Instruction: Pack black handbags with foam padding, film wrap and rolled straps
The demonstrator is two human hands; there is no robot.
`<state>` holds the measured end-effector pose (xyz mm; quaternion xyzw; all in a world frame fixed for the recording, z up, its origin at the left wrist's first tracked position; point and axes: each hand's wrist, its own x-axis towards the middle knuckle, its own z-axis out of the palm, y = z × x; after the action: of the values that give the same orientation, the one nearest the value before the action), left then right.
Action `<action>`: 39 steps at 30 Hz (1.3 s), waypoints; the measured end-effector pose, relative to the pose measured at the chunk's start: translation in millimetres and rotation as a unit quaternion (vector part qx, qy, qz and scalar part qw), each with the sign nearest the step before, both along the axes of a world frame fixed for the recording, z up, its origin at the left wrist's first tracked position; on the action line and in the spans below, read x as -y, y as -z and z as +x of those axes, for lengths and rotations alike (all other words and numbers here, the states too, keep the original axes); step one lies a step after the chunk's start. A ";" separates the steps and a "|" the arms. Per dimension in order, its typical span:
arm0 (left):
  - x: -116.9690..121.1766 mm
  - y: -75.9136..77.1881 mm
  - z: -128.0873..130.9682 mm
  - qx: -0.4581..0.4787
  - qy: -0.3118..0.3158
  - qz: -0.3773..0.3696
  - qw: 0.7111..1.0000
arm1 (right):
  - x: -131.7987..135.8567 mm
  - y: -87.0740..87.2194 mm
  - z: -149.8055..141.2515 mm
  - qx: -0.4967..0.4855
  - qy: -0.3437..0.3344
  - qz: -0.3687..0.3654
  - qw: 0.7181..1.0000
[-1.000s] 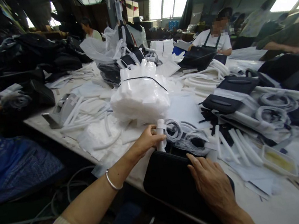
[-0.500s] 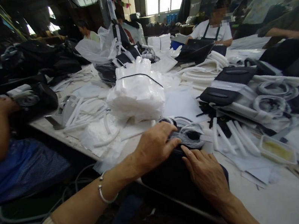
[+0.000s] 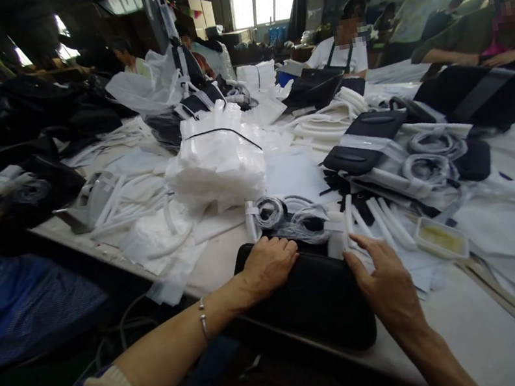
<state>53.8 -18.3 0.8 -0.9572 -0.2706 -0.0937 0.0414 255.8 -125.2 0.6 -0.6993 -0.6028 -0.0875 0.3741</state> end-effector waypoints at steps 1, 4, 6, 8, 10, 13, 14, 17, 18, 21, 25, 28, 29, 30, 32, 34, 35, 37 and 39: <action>2.2 -1.5 1.9 0.001 0.002 -0.003 1.000 | -3.8 -4.0 3.2 0.011 -0.008 -0.001 1.000; 7.7 -2.2 7.8 0.021 0.011 -0.010 1.000 | -30.2 -23.5 -2.4 0.066 -0.095 -0.014 0.993; 10.0 -0.7 10.2 0.046 0.015 -0.009 0.999 | -54.2 -38.3 -13.6 0.099 -0.160 -0.056 0.981; 11.3 1.0 10.3 0.071 0.018 -0.001 0.997 | -74.4 -49.4 -24.2 0.146 -0.190 -0.119 0.963; 11.9 2.5 9.0 0.087 0.021 0.007 0.996 | -85.7 -54.4 -30.7 0.201 -0.184 -0.161 0.949; 11.6 4.0 7.2 0.099 0.025 -0.001 0.995 | -87.9 -51.1 -32.2 0.250 -0.145 -0.172 0.942; 11.1 4.4 6.9 0.101 0.026 -0.006 0.995 | -87.2 -48.0 -31.2 0.251 -0.137 -0.177 0.942; 8.6 5.1 6.3 0.099 0.023 -0.023 0.995 | -86.9 -36.8 -25.5 0.242 -0.138 -0.215 0.936; 7.7 5.1 6.0 0.098 0.022 -0.030 0.994 | -87.9 -33.3 -22.7 0.237 -0.146 -0.224 0.934; 5.8 4.3 4.3 0.107 0.021 -0.055 0.993 | -90.9 -25.8 -10.9 0.188 -0.173 -0.218 0.942; 5.7 3.7 2.3 0.119 0.017 -0.071 0.990 | -89.8 -24.7 7.3 0.117 -0.164 -0.217 0.955; 5.7 3.5 1.3 0.127 0.015 -0.080 0.989 | -85.7 -33.2 18.9 0.102 -0.186 -0.240 0.947; 5.5 3.1 1.0 0.129 0.015 -0.086 0.988 | -83.8 -37.8 22.7 0.091 -0.193 -0.242 0.946; 5.3 2.3 0.6 0.132 0.017 -0.092 0.987 | -81.8 -42.8 26.5 0.078 -0.197 -0.241 0.947; 5.0 0.4 0.6 0.132 0.019 -0.104 0.986 | -77.6 -51.9 33.6 0.050 -0.199 -0.235 0.950; 4.8 -1.0 2.4 0.119 0.017 -0.111 0.987 | -74.6 -55.9 37.6 0.035 -0.187 -0.231 0.954; 4.8 -1.2 4.1 0.108 0.012 -0.110 0.988 | -74.0 -54.9 37.7 0.030 -0.171 -0.230 0.958; 4.7 -0.4 8.8 0.080 0.000 -0.101 0.992 | -74.9 -46.8 33.2 0.018 -0.135 -0.230 0.964; 4.2 0.7 13.6 0.056 -0.010 -0.095 0.994 | -77.7 -33.6 24.2 0.039 -0.108 -0.219 0.969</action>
<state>67.4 -22.4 0.1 -0.9473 -0.2897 -0.1210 -0.0638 280.1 -47.5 34.2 -0.6914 -0.6929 0.0605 0.1955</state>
